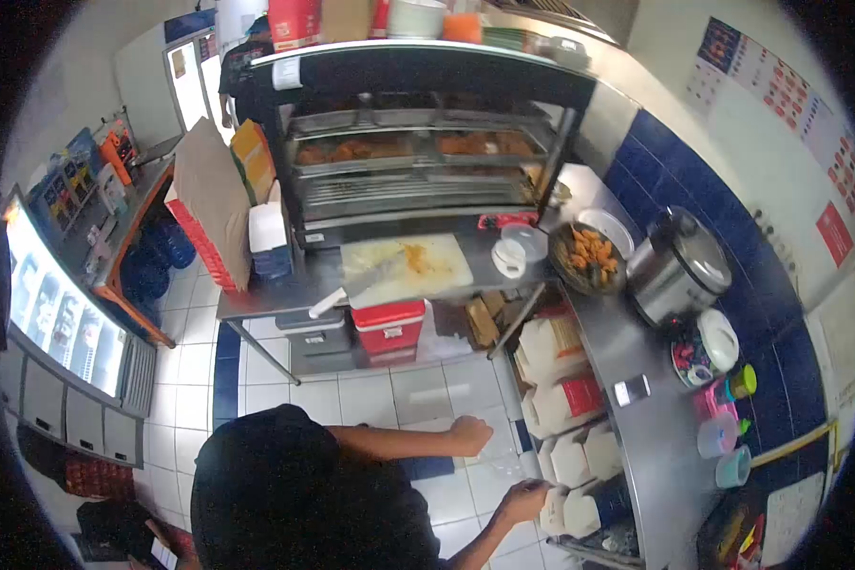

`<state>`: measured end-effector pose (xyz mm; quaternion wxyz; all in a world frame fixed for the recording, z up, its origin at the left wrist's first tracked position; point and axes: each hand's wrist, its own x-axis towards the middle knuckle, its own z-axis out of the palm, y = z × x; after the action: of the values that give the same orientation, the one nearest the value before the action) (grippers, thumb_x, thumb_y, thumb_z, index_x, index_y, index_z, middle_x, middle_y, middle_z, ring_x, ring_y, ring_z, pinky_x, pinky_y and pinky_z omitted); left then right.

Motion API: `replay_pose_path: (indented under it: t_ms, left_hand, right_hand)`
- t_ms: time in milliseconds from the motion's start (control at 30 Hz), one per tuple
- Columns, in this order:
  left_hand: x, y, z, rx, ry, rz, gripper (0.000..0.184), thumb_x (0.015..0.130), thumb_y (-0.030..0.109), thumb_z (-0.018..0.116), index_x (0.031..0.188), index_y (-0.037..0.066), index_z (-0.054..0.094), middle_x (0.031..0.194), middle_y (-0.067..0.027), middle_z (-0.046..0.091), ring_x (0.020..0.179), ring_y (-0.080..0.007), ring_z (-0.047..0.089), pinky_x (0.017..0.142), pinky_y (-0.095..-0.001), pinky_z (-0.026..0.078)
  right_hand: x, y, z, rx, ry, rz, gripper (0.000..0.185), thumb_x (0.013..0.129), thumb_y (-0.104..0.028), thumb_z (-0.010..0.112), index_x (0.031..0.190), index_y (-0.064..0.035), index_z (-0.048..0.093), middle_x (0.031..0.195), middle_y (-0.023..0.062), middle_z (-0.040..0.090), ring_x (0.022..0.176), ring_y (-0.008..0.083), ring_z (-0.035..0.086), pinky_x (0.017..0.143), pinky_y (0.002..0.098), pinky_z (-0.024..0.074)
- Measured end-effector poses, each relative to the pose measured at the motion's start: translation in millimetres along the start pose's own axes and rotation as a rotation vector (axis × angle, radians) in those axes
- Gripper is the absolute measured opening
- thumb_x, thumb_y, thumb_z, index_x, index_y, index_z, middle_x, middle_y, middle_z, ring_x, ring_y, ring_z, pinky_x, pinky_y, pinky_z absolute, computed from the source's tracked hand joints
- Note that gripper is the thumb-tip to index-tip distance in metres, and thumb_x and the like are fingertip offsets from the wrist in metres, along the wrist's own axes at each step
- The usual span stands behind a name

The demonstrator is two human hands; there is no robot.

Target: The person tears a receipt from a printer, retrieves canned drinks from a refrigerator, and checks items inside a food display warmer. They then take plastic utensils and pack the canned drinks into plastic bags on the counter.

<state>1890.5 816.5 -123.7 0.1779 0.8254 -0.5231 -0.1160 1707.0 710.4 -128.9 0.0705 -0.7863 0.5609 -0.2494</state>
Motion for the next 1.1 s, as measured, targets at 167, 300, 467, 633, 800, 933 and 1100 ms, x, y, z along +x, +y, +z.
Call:
replay_pose_path:
  t_ms: [167, 300, 467, 633, 800, 933, 1100]
  left_hand:
    - [43, 90, 62, -0.075, -0.16, -0.058, 0.016, 0.076, 0.012, 0.064, 0.089, 0.005, 0.069, 0.089, -0.0199, 0.07, 0.086, -0.0391, 0.069, 0.074, -0.0528, 0.054]
    - [51, 196, 23, 0.047, -0.167, 0.201, 0.011, 0.077, 0.009, 0.064, 0.085, 0.005, 0.07, 0.085, -0.0207, 0.071, 0.083, -0.039, 0.071, 0.071, -0.0494, 0.057]
    - [96, 292, 79, 0.101, -0.33, 0.462, 0.016, 0.074, 0.007, 0.063, 0.087, 0.002, 0.071, 0.087, -0.0265, 0.07, 0.084, -0.0416, 0.07, 0.076, -0.0511, 0.056]
    - [139, 390, 131, -0.054, -0.537, 0.686, 0.014, 0.072, 0.008, 0.064, 0.081, 0.0, 0.071, 0.085, -0.0279, 0.069, 0.084, -0.0446, 0.069, 0.078, -0.0512, 0.055]
    - [171, 513, 169, -0.144, -0.684, 0.78, 0.016, 0.075, 0.008, 0.062, 0.084, 0.0, 0.072, 0.083, -0.0271, 0.068, 0.085, -0.0439, 0.068, 0.079, -0.0497, 0.055]
    - [185, 613, 201, -0.112, -0.709, 0.951, 0.014, 0.077, 0.008, 0.062, 0.083, -0.002, 0.069, 0.082, -0.0279, 0.067, 0.083, -0.0459, 0.067, 0.077, -0.0515, 0.054]
    - [187, 717, 250, -0.071, -0.715, 1.132, 0.013, 0.079, 0.009, 0.063, 0.083, -0.001, 0.07, 0.081, -0.0278, 0.067, 0.08, -0.0461, 0.067, 0.074, -0.0528, 0.054]
  right_hand:
    - [9, 125, -8, 0.363, -0.205, -0.014, 0.063, 0.079, -0.012, 0.077, 0.136, -0.0009, 0.051, 0.122, 0.0238, 0.063, 0.108, 0.039, 0.063, 0.09, 0.0428, 0.0522]
    - [8, 94, -138, 0.346, -0.329, 0.099, 0.088, 0.066, -0.02, 0.079, 0.143, 0.0008, 0.04, 0.131, 0.0238, 0.056, 0.119, 0.0419, 0.057, 0.099, 0.0445, 0.0482]
    - [20, 150, -151, 0.2, -0.185, 0.31, 0.061, 0.073, -0.023, 0.076, 0.127, -0.0054, 0.055, 0.118, 0.0224, 0.064, 0.097, 0.038, 0.067, 0.08, 0.0446, 0.0546]
    - [58, 284, -137, 0.123, 0.121, 0.57, 0.014, 0.082, -0.016, 0.068, 0.088, -0.0042, 0.065, 0.08, 0.0162, 0.069, 0.071, 0.0351, 0.069, 0.062, 0.0452, 0.0535]
    - [95, 325, -205, -0.001, 0.274, 0.601, 0.042, 0.076, -0.03, 0.077, 0.105, -0.0023, 0.065, 0.093, 0.0148, 0.072, 0.078, 0.0283, 0.071, 0.068, 0.0402, 0.0559]
    - [113, 391, -209, -0.071, 0.231, 0.943, 0.055, 0.071, -0.033, 0.077, 0.111, 0.0004, 0.062, 0.102, 0.0192, 0.068, 0.089, 0.0348, 0.069, 0.072, 0.0435, 0.0559]
    - [139, 460, -258, -0.039, 0.37, 1.062, 0.05, 0.072, -0.03, 0.078, 0.11, -0.0006, 0.063, 0.101, 0.0188, 0.068, 0.084, 0.0352, 0.069, 0.071, 0.0431, 0.0558]
